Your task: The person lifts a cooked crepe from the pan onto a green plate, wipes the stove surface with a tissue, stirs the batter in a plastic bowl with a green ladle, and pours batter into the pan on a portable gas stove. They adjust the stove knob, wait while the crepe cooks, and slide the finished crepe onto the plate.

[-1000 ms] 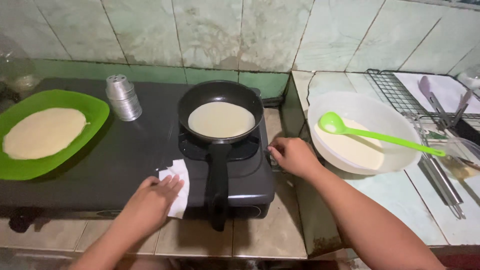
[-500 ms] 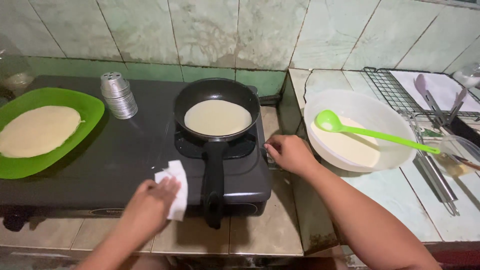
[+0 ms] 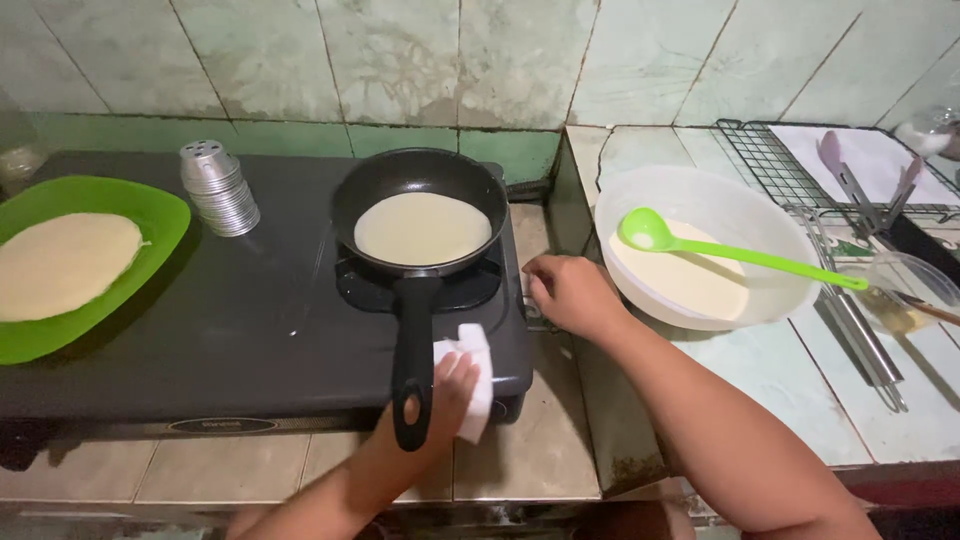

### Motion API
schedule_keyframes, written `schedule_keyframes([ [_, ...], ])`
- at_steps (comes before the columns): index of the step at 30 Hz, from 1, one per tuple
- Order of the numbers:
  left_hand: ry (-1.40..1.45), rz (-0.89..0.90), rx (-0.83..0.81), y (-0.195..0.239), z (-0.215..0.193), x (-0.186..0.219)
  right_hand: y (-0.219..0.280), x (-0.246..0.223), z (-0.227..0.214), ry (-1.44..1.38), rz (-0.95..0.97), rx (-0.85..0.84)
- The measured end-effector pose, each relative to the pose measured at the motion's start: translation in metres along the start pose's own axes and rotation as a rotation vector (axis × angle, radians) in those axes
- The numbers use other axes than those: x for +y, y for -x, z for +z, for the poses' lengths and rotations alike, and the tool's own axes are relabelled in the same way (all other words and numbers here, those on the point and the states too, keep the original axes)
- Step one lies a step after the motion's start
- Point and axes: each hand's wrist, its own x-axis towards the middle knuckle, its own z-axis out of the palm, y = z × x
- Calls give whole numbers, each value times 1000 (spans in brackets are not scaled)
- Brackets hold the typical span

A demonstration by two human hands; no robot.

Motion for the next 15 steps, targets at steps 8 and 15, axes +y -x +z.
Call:
schedule_keyframes([
  [8, 46, 172, 23, -67, 1, 35, 3, 9, 3, 14, -45, 33],
  [15, -18, 145, -56, -77, 45, 48, 2, 13, 5, 46, 17, -106],
])
